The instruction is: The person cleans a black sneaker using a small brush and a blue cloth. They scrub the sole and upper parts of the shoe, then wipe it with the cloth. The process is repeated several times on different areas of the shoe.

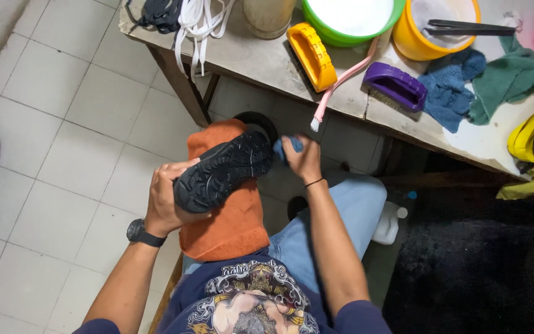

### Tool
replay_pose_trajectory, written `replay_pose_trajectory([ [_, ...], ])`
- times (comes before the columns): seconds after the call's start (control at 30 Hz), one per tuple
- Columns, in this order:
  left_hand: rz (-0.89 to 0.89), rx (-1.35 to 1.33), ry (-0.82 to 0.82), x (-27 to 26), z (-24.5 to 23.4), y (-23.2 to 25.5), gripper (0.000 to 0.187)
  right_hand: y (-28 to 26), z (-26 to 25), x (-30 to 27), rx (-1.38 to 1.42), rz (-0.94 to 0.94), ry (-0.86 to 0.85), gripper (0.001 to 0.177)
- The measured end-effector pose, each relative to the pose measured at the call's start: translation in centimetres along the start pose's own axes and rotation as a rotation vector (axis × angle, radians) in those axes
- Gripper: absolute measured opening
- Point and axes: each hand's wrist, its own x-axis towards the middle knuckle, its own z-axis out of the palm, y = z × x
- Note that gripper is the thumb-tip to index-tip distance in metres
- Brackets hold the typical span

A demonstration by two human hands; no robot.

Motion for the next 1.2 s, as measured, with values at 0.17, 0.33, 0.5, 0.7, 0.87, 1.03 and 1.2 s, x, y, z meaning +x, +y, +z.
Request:
replay_pose_trajectory([
  [0.17, 0.013, 0.018, 0.013, 0.1, 1.1, -0.3, 0.086, -10.2, 3.9, -2.4, 0.165, 0.045, -0.100, 0.059],
  [0.33, 0.004, 0.013, -0.009, 0.2, 1.0, -0.6, 0.088, 0.2, 9.8, 1.2, 0.174, 0.271, -0.134, 0.056],
  [0.5, -0.022, -0.057, 0.016, -0.1, 0.7, -0.6, 0.088, 8.0, 7.2, 4.6, -0.502, 0.135, -0.322, 0.044],
  [0.7, -0.048, -0.087, 0.048, -0.9, 0.7, -1.0, 0.092, -2.4, 2.2, -0.2, 0.210, 0.085, 0.004, 0.030],
  [0.87, -0.022, -0.047, 0.019, -0.3, 1.1, -1.4, 0.089, -1.8, 7.8, -1.4, 0.204, 0.141, -0.252, 0.047],
  [1.03, 0.000, -0.022, 0.000, -0.3, 0.9, -0.7, 0.089, 8.2, 10.8, 3.3, -0.175, 0.049, -0.237, 0.028],
  [1.2, -0.001, -0.074, 0.037, -1.0, 0.8, -1.8, 0.090, 0.4, 4.5, 1.7, 0.014, 0.270, -0.091, 0.057],
])
